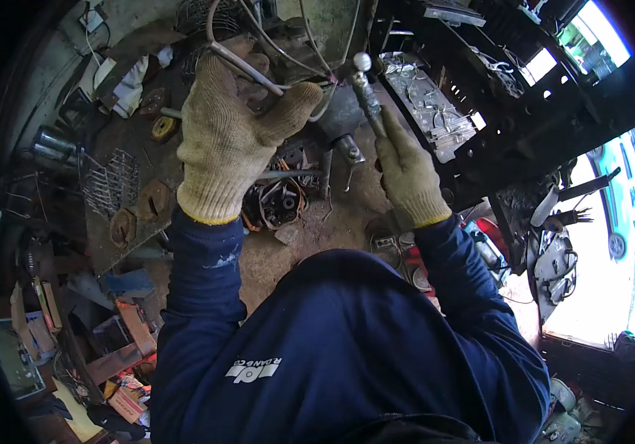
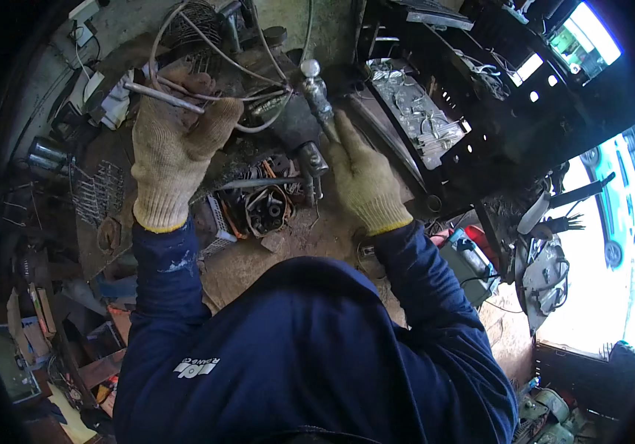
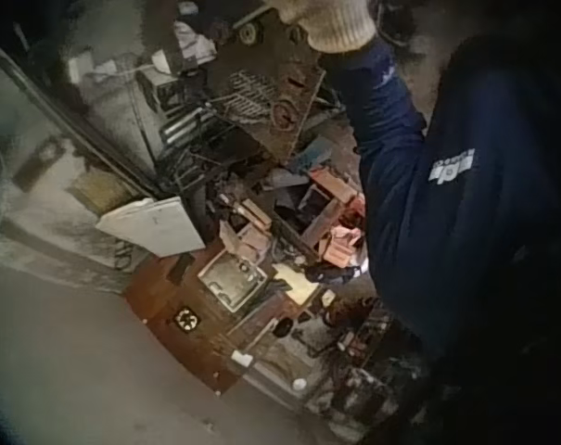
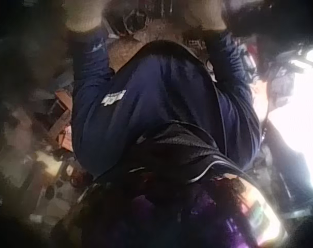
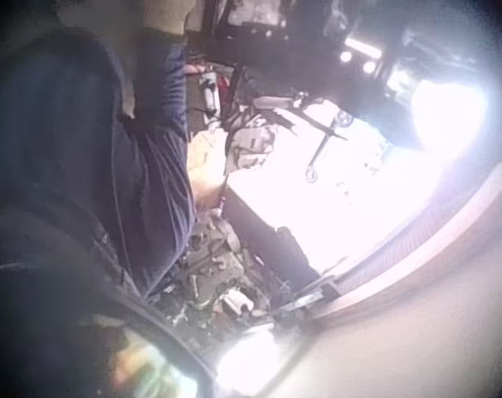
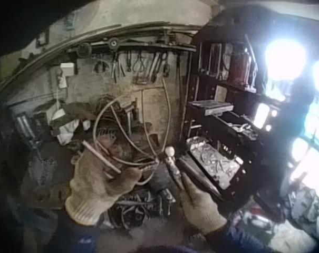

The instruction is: The person holds a curved metal rod against a circular frame, hits it with a hammer to position it, and then uses a welding tool to fuse the joints together at various points.

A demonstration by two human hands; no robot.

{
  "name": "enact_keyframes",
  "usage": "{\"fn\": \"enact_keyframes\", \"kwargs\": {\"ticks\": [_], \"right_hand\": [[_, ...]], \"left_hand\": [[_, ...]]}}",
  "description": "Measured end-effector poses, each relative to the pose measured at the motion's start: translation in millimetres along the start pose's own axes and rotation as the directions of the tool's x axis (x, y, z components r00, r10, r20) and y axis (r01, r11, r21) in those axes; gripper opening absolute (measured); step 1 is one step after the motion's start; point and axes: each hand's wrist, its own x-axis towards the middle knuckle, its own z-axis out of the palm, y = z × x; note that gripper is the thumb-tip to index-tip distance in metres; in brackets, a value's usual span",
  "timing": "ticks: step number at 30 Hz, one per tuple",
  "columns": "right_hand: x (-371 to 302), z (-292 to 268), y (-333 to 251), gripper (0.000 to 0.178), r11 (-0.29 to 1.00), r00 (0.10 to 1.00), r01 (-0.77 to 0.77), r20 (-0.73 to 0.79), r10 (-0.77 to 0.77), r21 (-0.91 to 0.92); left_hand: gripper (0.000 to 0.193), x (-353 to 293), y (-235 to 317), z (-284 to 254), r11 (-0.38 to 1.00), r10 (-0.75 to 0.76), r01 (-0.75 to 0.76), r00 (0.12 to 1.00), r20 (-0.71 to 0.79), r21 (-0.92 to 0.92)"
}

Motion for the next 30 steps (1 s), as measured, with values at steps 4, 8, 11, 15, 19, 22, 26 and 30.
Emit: {"fn": "enact_keyframes", "kwargs": {"ticks": [4,8,11,15,19,22,26,30], "right_hand": [[-30,-28,11,0.057,0.998,0.997,-0.047,0.064,0.050,-0.037],[-22,-37,17,0.057,0.989,0.997,0.026,0.081,-0.014,-0.145],[-22,-37,3,0.057,0.999,0.998,-0.035,0.044,0.037,-0.031],[-25,-32,6,0.057,0.990,0.990,-0.096,0.093,0.106,-0.104],[-23,-31,1,0.058,0.996,0.996,-0.057,0.058,0.061,-0.074],[-20,-26,12,0.058,0.995,0.995,-0.066,0.064,0.071,-0.075],[-17,-32,5,0.058,0.994,0.994,-0.062,0.082,0.070,-0.091],[-21,-25,2,0.058,0.999,1.000,-0.030,-0.002,0.030,-0.042]], "left_hand": [[0.055,-35,12,27,0.979,-0.122,0.108,0.990,-0.072,-0.176],[0.054,-33,14,29,0.960,-0.180,0.167,0.983,-0.036,-0.224],[0.055,-29,17,25,0.994,-0.099,0.095,0.993,-0.063,-0.058],[0.059,-27,18,23,0.984,-0.144,0.137,0.988,-0.052,-0.113],[0.059,-28,13,22,0.991,-0.111,0.105,0.992,-0.064,-0.085],[0.057,-26,10,21,0.999,-0.041,0.042,0.996,-0.073,0.017],[0.056,-26,7,20,0.993,-0.090,0.086,0.995,-0.046,-0.078],[0.062,-24,7,23,0.992,-0.071,0.059,0.992,-0.102,-0.112]]}}
